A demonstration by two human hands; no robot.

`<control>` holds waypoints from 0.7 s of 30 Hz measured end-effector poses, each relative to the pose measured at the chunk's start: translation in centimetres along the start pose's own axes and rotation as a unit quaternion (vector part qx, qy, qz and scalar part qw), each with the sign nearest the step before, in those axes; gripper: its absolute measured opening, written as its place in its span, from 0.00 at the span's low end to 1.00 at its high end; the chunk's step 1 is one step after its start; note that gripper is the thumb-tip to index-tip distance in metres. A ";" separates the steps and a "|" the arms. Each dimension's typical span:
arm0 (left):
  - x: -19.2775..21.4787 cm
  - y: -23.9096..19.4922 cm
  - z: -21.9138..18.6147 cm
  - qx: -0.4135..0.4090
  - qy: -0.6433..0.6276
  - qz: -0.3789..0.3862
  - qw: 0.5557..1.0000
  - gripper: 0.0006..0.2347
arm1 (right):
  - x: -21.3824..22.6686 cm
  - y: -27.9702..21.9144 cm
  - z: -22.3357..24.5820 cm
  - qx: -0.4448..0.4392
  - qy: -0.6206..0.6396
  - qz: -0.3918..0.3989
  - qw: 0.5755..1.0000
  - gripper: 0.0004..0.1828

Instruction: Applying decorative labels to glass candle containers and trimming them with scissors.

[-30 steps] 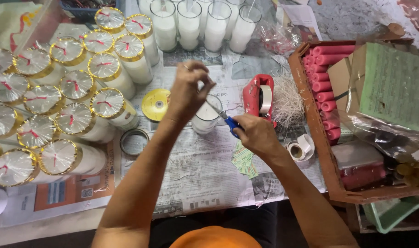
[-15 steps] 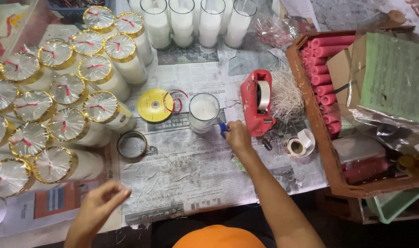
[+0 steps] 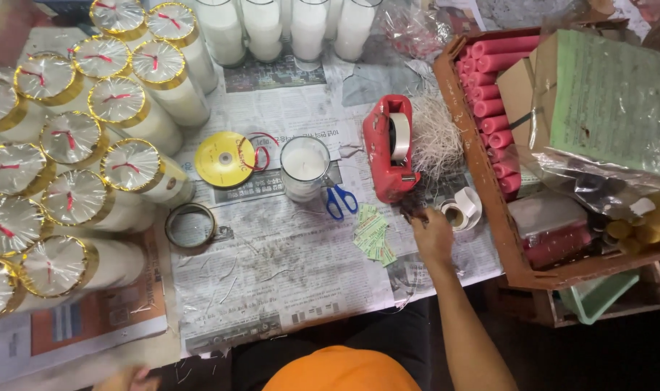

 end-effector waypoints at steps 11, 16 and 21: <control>29.3 -2.4 -38.3 -0.313 -0.259 -0.219 0.887 0.17 | -2.1 1.2 -1.2 -0.048 0.005 -0.004 0.999 0.12; 32.7 1.2 -45.4 -0.400 -0.344 -0.237 0.815 0.54 | 0.3 -0.9 -0.6 -0.063 0.078 -0.025 0.995 0.22; 33.4 2.7 -49.4 -0.363 -0.364 -0.187 0.838 0.53 | 2.2 -3.3 -0.2 -0.048 0.124 0.013 0.991 0.12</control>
Point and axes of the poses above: each hand's wrist, its own y-axis towards the middle knuckle, its own x-axis out of the back of the hand, z = x × y, the point moved 3 cm from there along y, towards the middle knuckle, and after that the axes turned 1 degree about -y, right-handed, at the moved point
